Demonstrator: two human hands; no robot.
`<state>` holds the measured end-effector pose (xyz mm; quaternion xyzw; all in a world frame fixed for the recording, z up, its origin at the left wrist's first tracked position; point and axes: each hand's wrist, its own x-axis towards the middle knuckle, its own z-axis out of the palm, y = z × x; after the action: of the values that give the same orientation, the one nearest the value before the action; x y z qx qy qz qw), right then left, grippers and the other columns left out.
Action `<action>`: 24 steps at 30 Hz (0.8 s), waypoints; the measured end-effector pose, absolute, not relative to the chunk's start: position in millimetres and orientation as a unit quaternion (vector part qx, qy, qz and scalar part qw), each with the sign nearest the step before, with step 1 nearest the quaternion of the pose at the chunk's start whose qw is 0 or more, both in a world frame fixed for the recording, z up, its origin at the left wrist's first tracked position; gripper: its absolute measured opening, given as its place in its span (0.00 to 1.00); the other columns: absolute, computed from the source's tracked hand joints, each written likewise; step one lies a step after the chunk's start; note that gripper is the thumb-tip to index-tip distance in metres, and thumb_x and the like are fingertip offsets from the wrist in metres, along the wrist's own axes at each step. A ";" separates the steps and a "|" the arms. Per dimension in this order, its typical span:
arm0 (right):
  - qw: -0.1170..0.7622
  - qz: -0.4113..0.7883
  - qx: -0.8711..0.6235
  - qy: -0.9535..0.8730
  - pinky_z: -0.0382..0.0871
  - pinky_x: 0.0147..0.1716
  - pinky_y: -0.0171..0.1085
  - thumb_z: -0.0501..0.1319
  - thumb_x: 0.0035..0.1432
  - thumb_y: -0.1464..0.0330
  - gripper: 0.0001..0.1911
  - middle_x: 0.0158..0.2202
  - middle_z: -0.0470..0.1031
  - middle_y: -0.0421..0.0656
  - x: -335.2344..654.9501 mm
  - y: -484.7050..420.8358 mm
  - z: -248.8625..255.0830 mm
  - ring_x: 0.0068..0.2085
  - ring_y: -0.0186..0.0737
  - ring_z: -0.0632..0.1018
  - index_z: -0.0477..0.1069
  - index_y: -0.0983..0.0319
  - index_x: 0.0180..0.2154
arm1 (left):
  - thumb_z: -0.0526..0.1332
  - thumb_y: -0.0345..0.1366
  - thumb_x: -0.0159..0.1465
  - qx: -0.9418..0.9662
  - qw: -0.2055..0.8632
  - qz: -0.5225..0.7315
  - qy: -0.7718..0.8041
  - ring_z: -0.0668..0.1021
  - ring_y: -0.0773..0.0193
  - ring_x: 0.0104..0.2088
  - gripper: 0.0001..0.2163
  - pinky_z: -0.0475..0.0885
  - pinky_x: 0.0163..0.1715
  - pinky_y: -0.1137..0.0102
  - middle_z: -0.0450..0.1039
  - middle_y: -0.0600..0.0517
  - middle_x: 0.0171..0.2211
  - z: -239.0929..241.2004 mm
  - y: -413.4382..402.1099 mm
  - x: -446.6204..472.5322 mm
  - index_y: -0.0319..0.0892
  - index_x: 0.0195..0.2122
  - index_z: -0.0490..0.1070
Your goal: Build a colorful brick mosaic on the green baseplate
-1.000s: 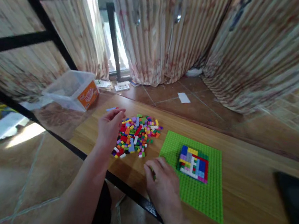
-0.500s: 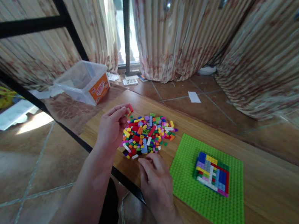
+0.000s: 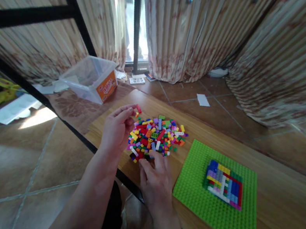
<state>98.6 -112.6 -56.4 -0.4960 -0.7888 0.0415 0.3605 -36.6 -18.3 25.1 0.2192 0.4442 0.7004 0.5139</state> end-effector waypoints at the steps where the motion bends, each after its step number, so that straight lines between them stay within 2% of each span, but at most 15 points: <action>1: 0.360 0.039 -0.499 -0.787 0.75 0.43 0.45 0.60 0.63 0.73 0.08 0.49 0.72 0.49 100.1 -111.8 -56.5 0.45 0.44 0.74 0.78 0.59 0.39 | 0.65 0.30 0.54 0.220 0.513 0.702 0.442 0.62 0.80 0.18 0.05 0.53 0.17 0.79 0.70 0.57 0.25 25.2 -18.5 -36.8 0.37 0.32 0.77; 7: 0.362 0.002 -0.536 -0.763 0.74 0.43 0.45 0.59 0.63 0.70 0.08 0.47 0.74 0.49 116.9 -103.9 -60.0 0.44 0.44 0.75 0.78 0.60 0.37 | 0.65 0.30 0.55 0.218 0.509 0.705 0.443 0.62 0.79 0.18 0.04 0.53 0.17 0.79 0.70 0.56 0.25 27.1 -20.1 -37.9 0.38 0.31 0.77; 14: 0.387 0.025 -0.567 -0.727 0.75 0.45 0.45 0.56 0.64 0.70 0.10 0.46 0.76 0.48 125.0 -99.3 -59.3 0.46 0.44 0.77 0.78 0.60 0.38 | 0.64 0.30 0.55 0.223 0.502 0.705 0.449 0.61 0.78 0.18 0.03 0.54 0.18 0.78 0.69 0.57 0.24 27.1 -18.7 -38.5 0.38 0.31 0.77; 24: 0.403 0.032 -0.571 -0.714 0.76 0.45 0.44 0.57 0.63 0.70 0.10 0.45 0.77 0.47 111.9 -96.5 -53.7 0.45 0.43 0.79 0.79 0.58 0.39 | 0.64 0.29 0.56 0.229 0.500 0.701 0.454 0.61 0.77 0.18 0.04 0.55 0.19 0.77 0.69 0.56 0.24 27.1 -19.8 -39.8 0.38 0.32 0.77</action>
<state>111.9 -96.5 -53.7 -0.5713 -0.7144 0.0322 0.4026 -39.8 -19.8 27.1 0.2289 0.4543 0.7012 0.4996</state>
